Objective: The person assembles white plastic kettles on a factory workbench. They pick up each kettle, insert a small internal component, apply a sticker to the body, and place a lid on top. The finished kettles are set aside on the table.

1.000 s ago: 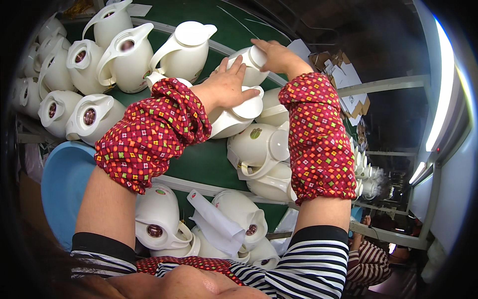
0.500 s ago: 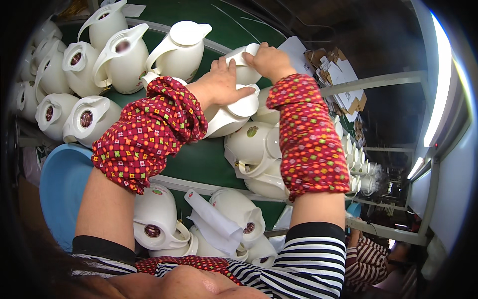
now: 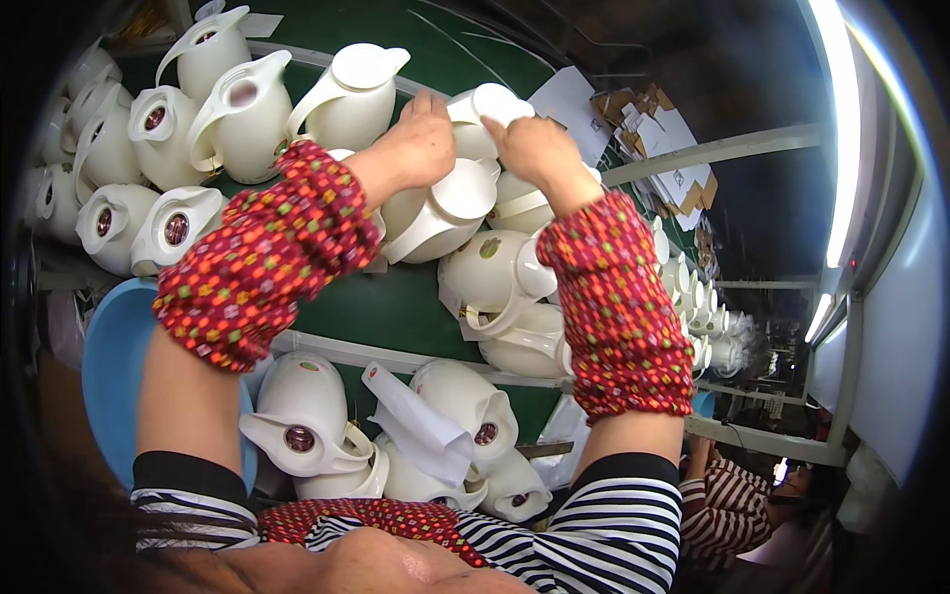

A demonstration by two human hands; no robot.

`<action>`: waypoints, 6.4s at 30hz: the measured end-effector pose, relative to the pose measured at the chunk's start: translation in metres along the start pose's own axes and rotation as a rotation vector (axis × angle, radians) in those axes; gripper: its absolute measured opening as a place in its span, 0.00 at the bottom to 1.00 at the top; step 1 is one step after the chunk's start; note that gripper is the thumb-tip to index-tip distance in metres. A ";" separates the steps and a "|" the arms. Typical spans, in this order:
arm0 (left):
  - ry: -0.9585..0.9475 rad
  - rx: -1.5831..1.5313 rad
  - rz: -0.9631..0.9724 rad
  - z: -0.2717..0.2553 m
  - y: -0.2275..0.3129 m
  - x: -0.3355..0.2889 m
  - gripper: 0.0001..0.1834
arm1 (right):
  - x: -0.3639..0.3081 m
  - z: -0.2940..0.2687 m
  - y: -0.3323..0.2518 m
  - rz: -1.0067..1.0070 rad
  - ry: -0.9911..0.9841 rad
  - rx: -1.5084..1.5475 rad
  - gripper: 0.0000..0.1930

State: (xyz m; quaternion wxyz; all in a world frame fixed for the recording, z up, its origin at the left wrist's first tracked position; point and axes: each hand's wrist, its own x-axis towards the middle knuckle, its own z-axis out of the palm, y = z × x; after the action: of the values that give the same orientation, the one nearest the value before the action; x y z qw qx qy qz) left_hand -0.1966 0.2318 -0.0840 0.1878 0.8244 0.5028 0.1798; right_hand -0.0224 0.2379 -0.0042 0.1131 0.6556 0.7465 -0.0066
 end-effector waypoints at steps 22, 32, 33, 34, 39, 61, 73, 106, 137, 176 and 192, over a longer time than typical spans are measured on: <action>-0.136 -0.082 0.027 0.047 0.035 -0.156 0.44 | -0.070 -0.008 -0.031 -0.642 -0.171 -0.023 0.31; -0.032 -0.049 0.024 0.060 0.025 -0.155 0.45 | -0.080 -0.012 -0.055 -0.421 0.009 -0.200 0.45; -0.030 -0.047 0.027 0.060 0.025 -0.155 0.45 | -0.074 -0.012 -0.061 -0.298 -0.101 -0.202 0.45; -0.029 -0.046 0.037 0.058 0.026 -0.156 0.45 | -0.064 -0.012 -0.063 -0.167 -0.211 -0.202 0.45; -0.070 -0.063 0.045 0.052 0.024 -0.156 0.45 | -0.060 -0.009 -0.053 -0.367 -0.223 -0.177 0.39; -0.087 -0.110 0.084 0.053 0.022 -0.156 0.48 | -0.071 0.005 -0.014 -0.611 -0.105 -0.061 0.43; -0.042 -0.101 0.084 0.051 0.024 -0.155 0.47 | -0.072 0.045 -0.065 0.224 0.005 -0.084 0.47; 0.184 -0.302 0.058 -0.021 -0.107 -0.156 0.75 | -0.066 -0.021 -0.150 -0.694 0.201 -0.058 0.40; 0.037 -0.179 0.036 -0.047 -0.095 -0.138 0.65 | -0.072 0.021 -0.160 -0.270 0.193 0.012 0.40; -0.098 -0.192 -0.223 -0.049 -0.084 -0.097 0.53 | 0.086 -0.036 -0.134 -0.241 0.038 -0.184 0.46; -0.079 -0.171 -0.284 -0.032 -0.081 -0.092 0.56 | 0.080 -0.015 -0.163 -0.044 0.179 -0.172 0.32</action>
State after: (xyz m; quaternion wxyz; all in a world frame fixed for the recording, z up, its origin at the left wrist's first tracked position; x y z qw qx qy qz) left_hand -0.3130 0.1880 -0.1054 0.3005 0.7325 0.5892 0.1612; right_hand -0.1936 0.2951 -0.0265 0.1019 0.6250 0.7655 0.1135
